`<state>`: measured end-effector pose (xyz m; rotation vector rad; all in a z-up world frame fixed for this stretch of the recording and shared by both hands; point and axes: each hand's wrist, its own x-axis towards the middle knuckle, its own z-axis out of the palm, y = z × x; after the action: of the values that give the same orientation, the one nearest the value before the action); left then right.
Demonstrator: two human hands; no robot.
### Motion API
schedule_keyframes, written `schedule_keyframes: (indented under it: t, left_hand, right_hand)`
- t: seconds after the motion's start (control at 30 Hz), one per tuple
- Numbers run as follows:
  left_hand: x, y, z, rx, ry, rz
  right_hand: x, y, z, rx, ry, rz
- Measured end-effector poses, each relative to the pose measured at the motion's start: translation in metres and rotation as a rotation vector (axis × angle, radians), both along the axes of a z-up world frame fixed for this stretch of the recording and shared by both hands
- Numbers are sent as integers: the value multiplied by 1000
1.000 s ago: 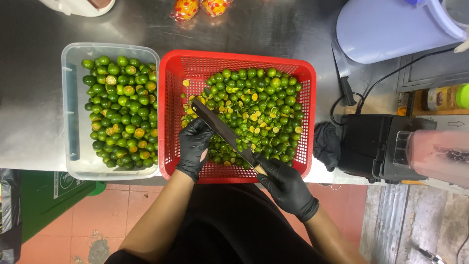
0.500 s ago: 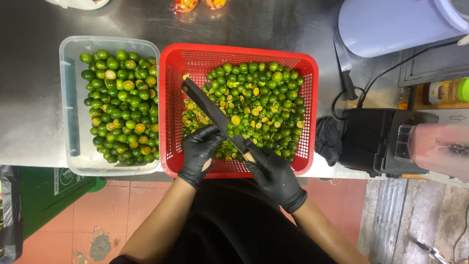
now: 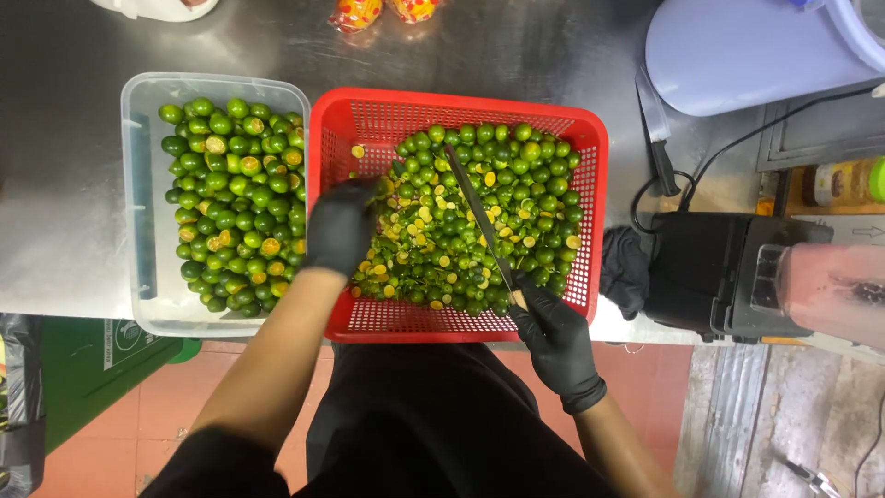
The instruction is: Cutting small green citrus fruits (calamansi) in half and sorting them from a plastic container into a red basket.
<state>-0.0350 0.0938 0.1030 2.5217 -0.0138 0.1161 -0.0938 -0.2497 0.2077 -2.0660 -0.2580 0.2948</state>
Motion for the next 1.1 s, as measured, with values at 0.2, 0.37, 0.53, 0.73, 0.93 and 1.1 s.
schedule_keyframes:
  t: [0.2,0.37,0.53,0.73,0.93,1.1]
  left_hand:
    - [55,-17,-143,280,325,73]
    - [44,-16,-102,27,197,146]
    - [23,-22,-89,-288,97,192]
    - [40,-55,-106,-61,104,7]
    - [41,-71,-108,145,124,-114]
    - [11,-77,-28,-987,270,240]
  right_hand:
    - [-9,1,11,-110,163,-114]
    - [-18,-10,-1,27,212,-196]
    - [-20,-16,-18,80,272,-150]
    - [-13,-13,-14,109,292,-172]
    - [-16,-19,-2,10,219,-164]
    - [-21,-27,-13,53,304,-180]
